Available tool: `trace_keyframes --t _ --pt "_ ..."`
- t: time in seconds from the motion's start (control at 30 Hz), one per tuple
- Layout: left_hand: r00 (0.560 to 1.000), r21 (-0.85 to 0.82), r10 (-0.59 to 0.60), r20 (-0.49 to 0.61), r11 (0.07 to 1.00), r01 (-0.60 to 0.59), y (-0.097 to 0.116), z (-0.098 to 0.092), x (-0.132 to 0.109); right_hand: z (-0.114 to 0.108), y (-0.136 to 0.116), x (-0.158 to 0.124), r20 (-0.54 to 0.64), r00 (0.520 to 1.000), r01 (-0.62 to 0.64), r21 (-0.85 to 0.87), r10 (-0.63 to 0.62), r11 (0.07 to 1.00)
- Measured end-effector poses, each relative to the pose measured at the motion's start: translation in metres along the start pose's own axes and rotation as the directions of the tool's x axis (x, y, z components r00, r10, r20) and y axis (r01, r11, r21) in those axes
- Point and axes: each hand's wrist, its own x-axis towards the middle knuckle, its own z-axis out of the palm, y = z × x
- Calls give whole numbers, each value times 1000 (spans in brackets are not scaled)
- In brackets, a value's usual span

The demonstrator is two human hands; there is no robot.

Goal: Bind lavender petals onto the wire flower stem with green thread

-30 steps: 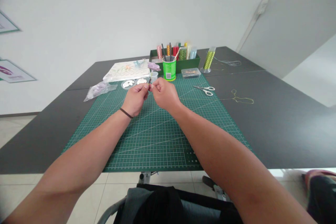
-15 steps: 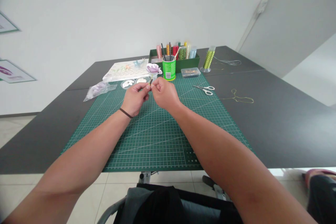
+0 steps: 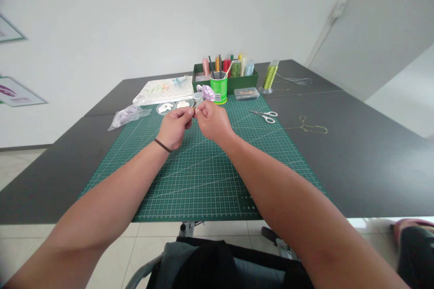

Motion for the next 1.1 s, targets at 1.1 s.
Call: trace_keyframes --t 1.1 --pt "997 -22 -68 -38 998 67 6 3 -4 2 4 2 -21 1000 -8 -9 8 1000"
